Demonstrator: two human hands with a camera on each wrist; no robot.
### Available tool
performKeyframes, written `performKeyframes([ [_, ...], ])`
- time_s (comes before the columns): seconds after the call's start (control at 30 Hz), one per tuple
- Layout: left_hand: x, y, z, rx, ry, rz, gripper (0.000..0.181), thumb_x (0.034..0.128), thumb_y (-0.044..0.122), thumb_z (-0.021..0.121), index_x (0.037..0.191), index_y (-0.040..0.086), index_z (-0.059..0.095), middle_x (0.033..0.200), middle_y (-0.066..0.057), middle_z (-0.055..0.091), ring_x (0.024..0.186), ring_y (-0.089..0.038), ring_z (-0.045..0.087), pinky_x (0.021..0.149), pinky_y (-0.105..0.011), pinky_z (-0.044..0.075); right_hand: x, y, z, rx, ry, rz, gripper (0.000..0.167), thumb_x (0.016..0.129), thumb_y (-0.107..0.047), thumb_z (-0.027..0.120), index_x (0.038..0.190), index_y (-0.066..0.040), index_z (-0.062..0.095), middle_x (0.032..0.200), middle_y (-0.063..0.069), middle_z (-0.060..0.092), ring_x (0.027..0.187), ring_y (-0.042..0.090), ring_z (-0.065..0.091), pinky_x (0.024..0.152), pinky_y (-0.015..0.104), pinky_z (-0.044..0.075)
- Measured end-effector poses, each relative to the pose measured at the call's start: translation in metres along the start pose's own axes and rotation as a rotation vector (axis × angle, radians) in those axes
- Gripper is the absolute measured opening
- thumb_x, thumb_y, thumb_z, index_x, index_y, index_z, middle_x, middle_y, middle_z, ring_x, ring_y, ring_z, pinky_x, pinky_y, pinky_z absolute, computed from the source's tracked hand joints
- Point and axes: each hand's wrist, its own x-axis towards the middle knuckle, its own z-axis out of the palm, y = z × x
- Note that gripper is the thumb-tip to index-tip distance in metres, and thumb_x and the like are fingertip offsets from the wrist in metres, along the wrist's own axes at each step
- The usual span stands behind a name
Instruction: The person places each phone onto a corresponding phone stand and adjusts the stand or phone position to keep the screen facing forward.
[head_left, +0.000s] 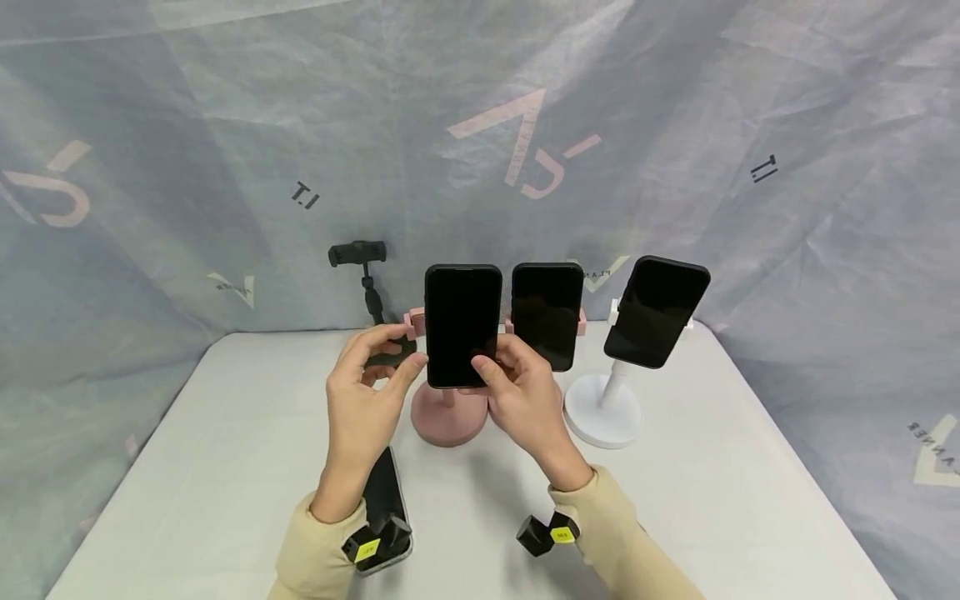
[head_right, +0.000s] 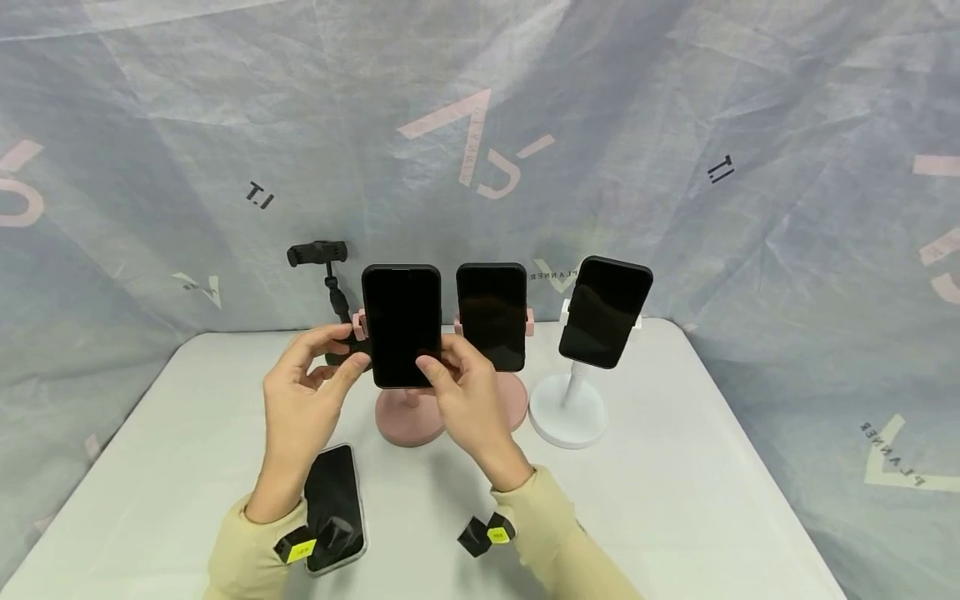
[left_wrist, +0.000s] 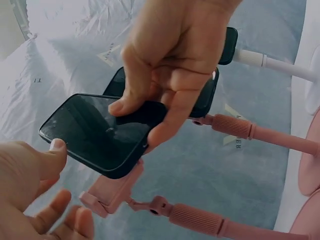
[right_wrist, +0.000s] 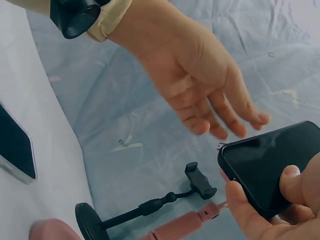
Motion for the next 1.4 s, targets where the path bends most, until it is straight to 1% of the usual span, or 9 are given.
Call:
performKeyframes([
  [0.13, 0.005, -0.006, 0.001, -0.011, -0.078, -0.100, 0.062, 0.0885, 0.002, 0.080, 0.146, 0.006, 0.055, 0.141, -0.014, 0.056, 0.124, -0.024, 0.059, 0.085, -0.014, 0.053, 0.003, 0.002, 0.002, -0.002, 0.002, -0.019, 0.025, 0.100, 0.002, 0.062, 0.125, 0.006, 0.063, 0.117, 0.027, 0.071, 0.100, 0.036, 0.075, 0.076, 0.040, 0.063],
  [0.23, 0.011, -0.009, 0.002, -0.015, -0.125, -0.158, 0.067, 0.0918, 0.008, 0.078, 0.152, 0.010, 0.049, 0.150, -0.011, 0.052, 0.132, -0.026, 0.057, 0.092, -0.016, 0.053, 0.005, 0.004, 0.004, 0.001, 0.005, -0.024, 0.024, 0.099, 0.003, 0.063, 0.123, 0.008, 0.063, 0.113, 0.028, 0.071, 0.098, 0.037, 0.075, 0.077, 0.040, 0.063],
  [0.47, 0.021, -0.014, 0.003, -0.025, -0.177, -0.180, 0.059, 0.0953, 0.013, 0.075, 0.150, 0.012, 0.052, 0.149, -0.009, 0.055, 0.131, -0.030, 0.061, 0.096, -0.019, 0.054, 0.007, 0.008, 0.007, -0.050, 0.042, -0.034, 0.024, 0.098, -0.001, 0.067, 0.121, 0.004, 0.066, 0.109, 0.024, 0.073, 0.098, 0.033, 0.075, 0.078, 0.035, 0.063],
  [0.63, 0.025, -0.016, 0.006, -0.033, -0.145, -0.185, 0.046, 0.0957, 0.012, 0.074, 0.140, 0.005, 0.062, 0.135, -0.014, 0.065, 0.119, -0.030, 0.068, 0.093, -0.017, 0.054, 0.008, 0.011, 0.009, -0.127, 0.062, -0.064, 0.024, 0.098, -0.006, 0.069, 0.122, -0.002, 0.068, 0.111, 0.016, 0.074, 0.099, 0.027, 0.075, 0.080, 0.031, 0.062],
  [0.8, 0.026, -0.020, 0.009, -0.026, -0.094, -0.168, 0.040, 0.0936, 0.007, 0.075, 0.132, -0.002, 0.066, 0.127, -0.018, 0.069, 0.108, -0.027, 0.072, 0.088, -0.016, 0.056, 0.009, 0.015, 0.012, -0.245, 0.083, -0.148, 0.025, 0.097, -0.009, 0.070, 0.121, -0.003, 0.069, 0.110, 0.012, 0.075, 0.097, 0.022, 0.076, 0.080, 0.028, 0.062],
  [0.97, 0.028, -0.022, 0.012, -0.026, -0.064, -0.135, 0.035, 0.0924, 0.006, 0.076, 0.126, -0.003, 0.069, 0.121, -0.019, 0.070, 0.097, -0.012, 0.073, 0.081, -0.015, 0.056, 0.010, 0.019, 0.015, -0.253, 0.077, -0.184, 0.027, 0.098, -0.011, 0.070, 0.123, -0.003, 0.068, 0.111, 0.014, 0.075, 0.100, 0.024, 0.077, 0.081, 0.029, 0.062],
  [1.1, 0.028, -0.023, 0.014, -0.050, -0.037, -0.134, 0.034, 0.0925, 0.005, 0.076, 0.125, -0.002, 0.070, 0.118, -0.019, 0.070, 0.093, -0.007, 0.071, 0.079, -0.014, 0.056, 0.012, 0.020, 0.016, -0.256, 0.061, -0.211, 0.036, 0.100, -0.015, 0.068, 0.135, -0.007, 0.063, 0.110, 0.015, 0.076, 0.102, 0.024, 0.076, 0.081, 0.029, 0.061],
  [1.3, 0.030, -0.022, 0.014, -0.041, -0.058, -0.142, 0.035, 0.0940, 0.006, 0.074, 0.128, -0.001, 0.068, 0.118, -0.019, 0.068, 0.097, -0.011, 0.072, 0.080, -0.014, 0.055, 0.017, 0.022, 0.014, -0.366, 0.064, -0.305, 0.054, 0.100, -0.013, 0.068, 0.152, -0.012, 0.052, 0.102, 0.015, 0.078, 0.096, 0.022, 0.077, 0.080, 0.030, 0.062],
  [1.4, 0.030, -0.022, 0.014, -0.014, -0.078, -0.150, 0.036, 0.0919, 0.008, 0.077, 0.126, 0.000, 0.069, 0.115, -0.016, 0.067, 0.095, -0.010, 0.071, 0.079, -0.013, 0.055, 0.019, 0.022, 0.012, -0.404, 0.063, -0.323, 0.057, 0.100, -0.012, 0.068, 0.154, -0.014, 0.050, 0.113, 0.014, 0.077, 0.096, 0.020, 0.077, 0.079, 0.030, 0.062],
])
